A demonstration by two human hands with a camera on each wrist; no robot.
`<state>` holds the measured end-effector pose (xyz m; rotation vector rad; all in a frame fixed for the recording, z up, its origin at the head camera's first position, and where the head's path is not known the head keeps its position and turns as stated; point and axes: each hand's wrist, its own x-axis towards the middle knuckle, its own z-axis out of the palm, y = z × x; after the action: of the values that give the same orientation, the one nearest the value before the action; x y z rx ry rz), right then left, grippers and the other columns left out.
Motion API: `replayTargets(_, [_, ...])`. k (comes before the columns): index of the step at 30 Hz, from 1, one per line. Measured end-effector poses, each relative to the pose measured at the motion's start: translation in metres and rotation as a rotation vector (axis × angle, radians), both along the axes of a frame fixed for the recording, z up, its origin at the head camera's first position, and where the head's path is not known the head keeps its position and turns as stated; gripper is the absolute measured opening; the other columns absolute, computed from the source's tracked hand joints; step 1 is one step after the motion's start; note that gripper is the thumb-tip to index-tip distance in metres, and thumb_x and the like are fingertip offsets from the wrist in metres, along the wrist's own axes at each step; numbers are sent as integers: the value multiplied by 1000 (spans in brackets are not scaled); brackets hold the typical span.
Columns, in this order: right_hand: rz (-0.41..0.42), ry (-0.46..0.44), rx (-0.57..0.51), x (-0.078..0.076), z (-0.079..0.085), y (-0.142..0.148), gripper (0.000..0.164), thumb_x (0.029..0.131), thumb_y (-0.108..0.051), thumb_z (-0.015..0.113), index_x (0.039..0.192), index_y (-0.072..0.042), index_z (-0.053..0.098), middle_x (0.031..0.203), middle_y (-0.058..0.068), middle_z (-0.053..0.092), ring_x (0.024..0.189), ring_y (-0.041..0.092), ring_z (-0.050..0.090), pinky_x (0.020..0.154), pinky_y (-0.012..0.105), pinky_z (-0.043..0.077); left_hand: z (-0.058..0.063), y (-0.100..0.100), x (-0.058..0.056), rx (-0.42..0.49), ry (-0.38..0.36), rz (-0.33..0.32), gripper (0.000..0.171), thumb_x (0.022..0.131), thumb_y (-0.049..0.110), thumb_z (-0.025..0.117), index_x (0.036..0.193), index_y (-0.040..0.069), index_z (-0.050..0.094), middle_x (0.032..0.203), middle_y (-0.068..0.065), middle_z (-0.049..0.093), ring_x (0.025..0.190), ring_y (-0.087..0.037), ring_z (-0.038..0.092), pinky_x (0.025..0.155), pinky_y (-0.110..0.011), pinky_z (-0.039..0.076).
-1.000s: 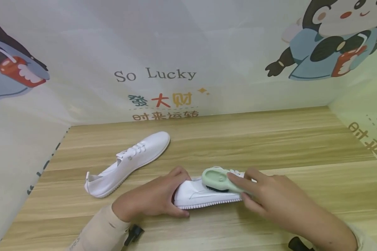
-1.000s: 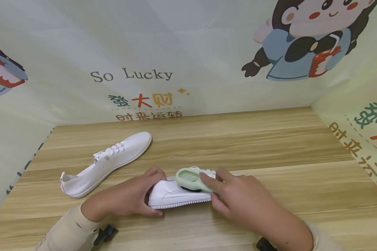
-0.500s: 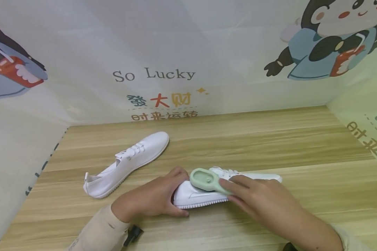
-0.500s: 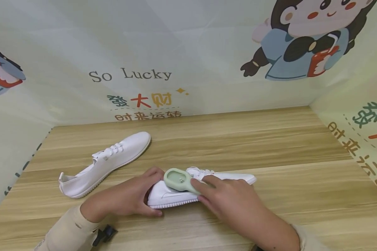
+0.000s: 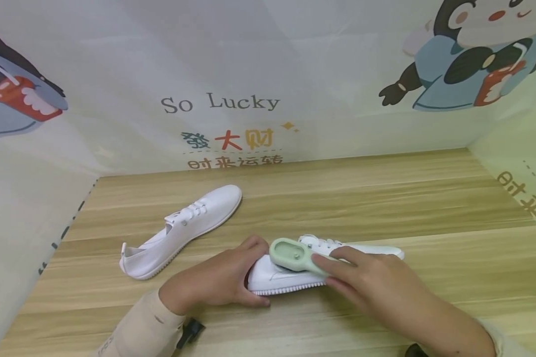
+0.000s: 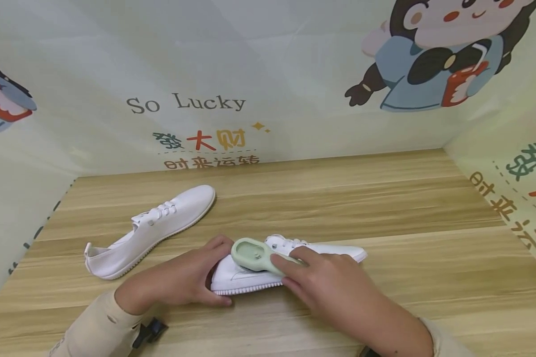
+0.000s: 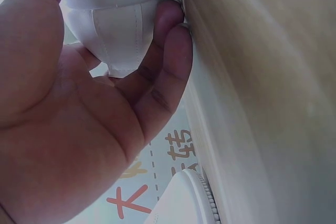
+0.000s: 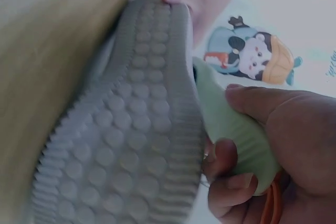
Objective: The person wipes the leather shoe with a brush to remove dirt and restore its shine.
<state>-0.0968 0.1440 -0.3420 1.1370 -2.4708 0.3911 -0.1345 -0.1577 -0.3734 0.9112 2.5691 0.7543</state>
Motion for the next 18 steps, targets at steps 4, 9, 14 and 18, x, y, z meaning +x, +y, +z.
replayTargets(4, [-38, -96, 47, 0, 8, 9, 43, 87, -24, 76, 129, -27, 68, 104, -5, 70, 65, 2, 59, 56, 24, 48, 0, 0, 0, 10, -9, 4, 60, 72, 39, 88, 119, 26, 53, 120, 12, 45, 95, -6, 57, 86, -23, 48])
replayTargets(9, [-81, -195, 100, -2, 17, 18, 37, 92, -24, 70, 129, -26, 68, 100, -5, 70, 64, -3, 51, 55, 21, 43, 0, 0, 0, 12, -22, 7, 59, 72, 38, 89, 118, 25, 53, 119, 12, 44, 94, -6, 57, 85, -23, 48])
replayTargets(14, [-106, -204, 97, -4, 23, 24, 36, 91, -23, 71, 127, -28, 70, 97, -8, 69, 62, -6, 45, 54, 20, 39, 0, 1, 0, 15, -20, 10, 59, 72, 38, 89, 117, 24, 53, 119, 12, 45, 94, -7, 57, 86, -23, 48])
replayTargets(18, [-129, -202, 107, -4, 28, 30, 34, 91, -24, 72, 125, -29, 71, 98, -6, 71, 65, -6, 49, 55, 21, 42, 1, 1, -1, 11, -21, 14, 61, 72, 38, 89, 119, 23, 52, 120, 11, 45, 96, -7, 57, 88, -24, 48])
